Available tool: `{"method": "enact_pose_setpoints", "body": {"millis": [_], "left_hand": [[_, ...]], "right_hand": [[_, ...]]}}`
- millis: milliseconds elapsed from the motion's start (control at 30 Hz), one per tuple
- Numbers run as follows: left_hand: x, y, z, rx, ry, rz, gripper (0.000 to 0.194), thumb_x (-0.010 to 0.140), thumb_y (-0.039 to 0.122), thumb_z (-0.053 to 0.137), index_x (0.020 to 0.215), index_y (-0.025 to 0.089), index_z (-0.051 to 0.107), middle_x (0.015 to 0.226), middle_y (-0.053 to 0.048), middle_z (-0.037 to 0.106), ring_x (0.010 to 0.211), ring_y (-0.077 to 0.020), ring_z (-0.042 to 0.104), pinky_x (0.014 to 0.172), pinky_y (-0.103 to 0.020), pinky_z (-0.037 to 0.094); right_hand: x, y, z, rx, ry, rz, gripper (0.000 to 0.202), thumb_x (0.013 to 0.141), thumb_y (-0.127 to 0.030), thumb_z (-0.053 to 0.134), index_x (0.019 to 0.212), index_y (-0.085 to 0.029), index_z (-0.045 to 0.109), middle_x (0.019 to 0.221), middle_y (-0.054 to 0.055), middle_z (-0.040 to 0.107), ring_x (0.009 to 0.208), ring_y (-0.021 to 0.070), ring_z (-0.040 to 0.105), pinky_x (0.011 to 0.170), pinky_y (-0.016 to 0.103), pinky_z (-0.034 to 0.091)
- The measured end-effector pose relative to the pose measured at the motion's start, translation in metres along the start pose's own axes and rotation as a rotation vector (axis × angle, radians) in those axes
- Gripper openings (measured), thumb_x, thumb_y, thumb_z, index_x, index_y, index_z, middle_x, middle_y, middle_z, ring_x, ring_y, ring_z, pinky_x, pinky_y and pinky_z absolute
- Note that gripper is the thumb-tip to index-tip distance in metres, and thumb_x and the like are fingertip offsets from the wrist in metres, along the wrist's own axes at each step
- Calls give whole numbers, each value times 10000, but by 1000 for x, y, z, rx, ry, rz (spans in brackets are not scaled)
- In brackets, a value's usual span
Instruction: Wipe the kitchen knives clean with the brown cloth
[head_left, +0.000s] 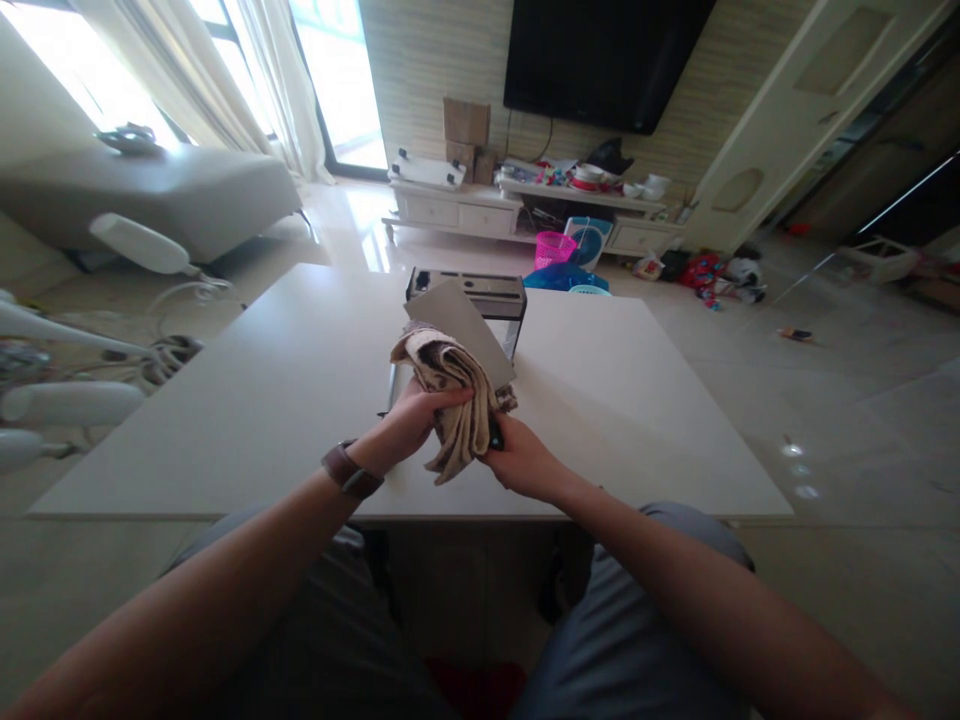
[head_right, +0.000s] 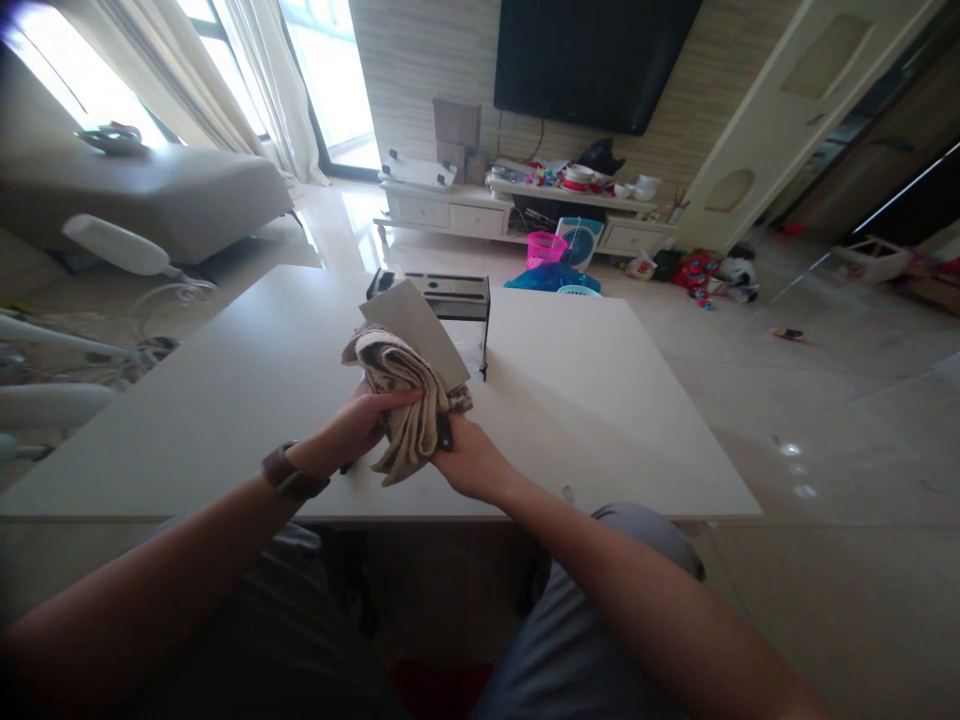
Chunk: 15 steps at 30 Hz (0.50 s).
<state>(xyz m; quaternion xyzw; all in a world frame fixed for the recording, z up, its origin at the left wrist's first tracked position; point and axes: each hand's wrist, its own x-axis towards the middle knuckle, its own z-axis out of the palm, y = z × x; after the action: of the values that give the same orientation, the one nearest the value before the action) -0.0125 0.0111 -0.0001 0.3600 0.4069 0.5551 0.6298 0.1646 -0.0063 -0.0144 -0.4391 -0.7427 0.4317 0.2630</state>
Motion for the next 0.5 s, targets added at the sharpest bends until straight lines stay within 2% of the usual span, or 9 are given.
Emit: {"method": "enact_pose_setpoints", "body": {"millis": [133, 300, 500], "left_hand": [[0, 0, -1, -9, 7, 3, 416, 584, 186, 902, 958, 137, 728, 953, -80, 791, 867, -259, 756, 815, -354, 594], [2, -4, -3, 32, 21, 28, 458, 568, 211, 931, 973, 134, 732, 1025, -99, 787, 936, -262, 745, 896, -372, 569], [5, -6, -6, 125, 61, 85, 523, 565, 246, 945, 1032, 153, 729, 1092, -103, 778, 985, -269, 731, 951, -406, 546]], "right_hand": [[1, 1, 0, -1, 6, 0, 263, 868, -246, 652, 1123, -185, 673, 1135, 97, 759, 1033, 259, 710, 897, 382, 545], [1, 2, 1, -3, 2, 17, 298, 855, -238, 663, 1148, -183, 663, 1185, 110, 749, 1130, 286, 695, 970, 417, 533], [0, 0, 0, -29, -2, 4, 271, 868, -241, 652, 1137, -203, 665, 1165, 94, 759, 1104, 284, 707, 953, 405, 546]]}}
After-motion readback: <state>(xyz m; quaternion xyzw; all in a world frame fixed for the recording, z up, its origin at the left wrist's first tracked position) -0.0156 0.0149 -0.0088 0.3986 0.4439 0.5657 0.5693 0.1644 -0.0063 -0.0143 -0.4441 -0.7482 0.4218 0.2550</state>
